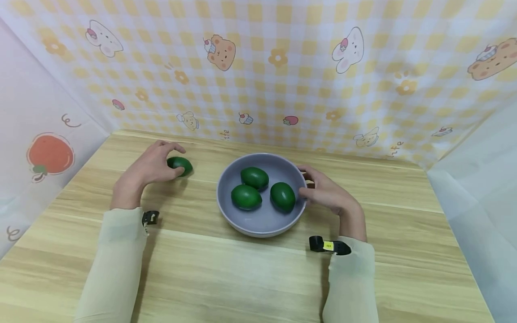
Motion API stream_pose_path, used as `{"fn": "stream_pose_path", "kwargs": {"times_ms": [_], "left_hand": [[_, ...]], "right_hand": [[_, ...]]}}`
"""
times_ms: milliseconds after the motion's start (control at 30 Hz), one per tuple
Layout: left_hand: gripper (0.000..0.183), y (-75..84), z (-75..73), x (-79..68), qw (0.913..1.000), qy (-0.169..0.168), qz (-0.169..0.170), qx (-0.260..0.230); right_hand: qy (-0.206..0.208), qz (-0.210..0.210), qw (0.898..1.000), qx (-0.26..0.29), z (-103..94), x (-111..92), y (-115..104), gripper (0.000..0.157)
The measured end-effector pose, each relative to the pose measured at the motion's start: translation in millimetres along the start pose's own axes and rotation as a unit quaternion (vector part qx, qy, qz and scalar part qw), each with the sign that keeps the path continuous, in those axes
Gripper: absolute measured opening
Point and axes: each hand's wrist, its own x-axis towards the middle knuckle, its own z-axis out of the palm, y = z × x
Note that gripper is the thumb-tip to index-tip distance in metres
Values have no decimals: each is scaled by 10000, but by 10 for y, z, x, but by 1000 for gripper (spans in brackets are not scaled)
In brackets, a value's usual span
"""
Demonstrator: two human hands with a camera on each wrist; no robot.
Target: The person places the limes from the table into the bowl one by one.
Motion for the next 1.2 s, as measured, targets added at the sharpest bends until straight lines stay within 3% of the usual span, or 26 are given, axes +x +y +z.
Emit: {"fn": "stream_pose_path", "kwargs": {"times_ms": [1200], "left_hand": [[49,-10,43,7,9993,-332,-95,106]], "right_hand": [[25,-43,10000,-9,6,-11,1,64]]}}
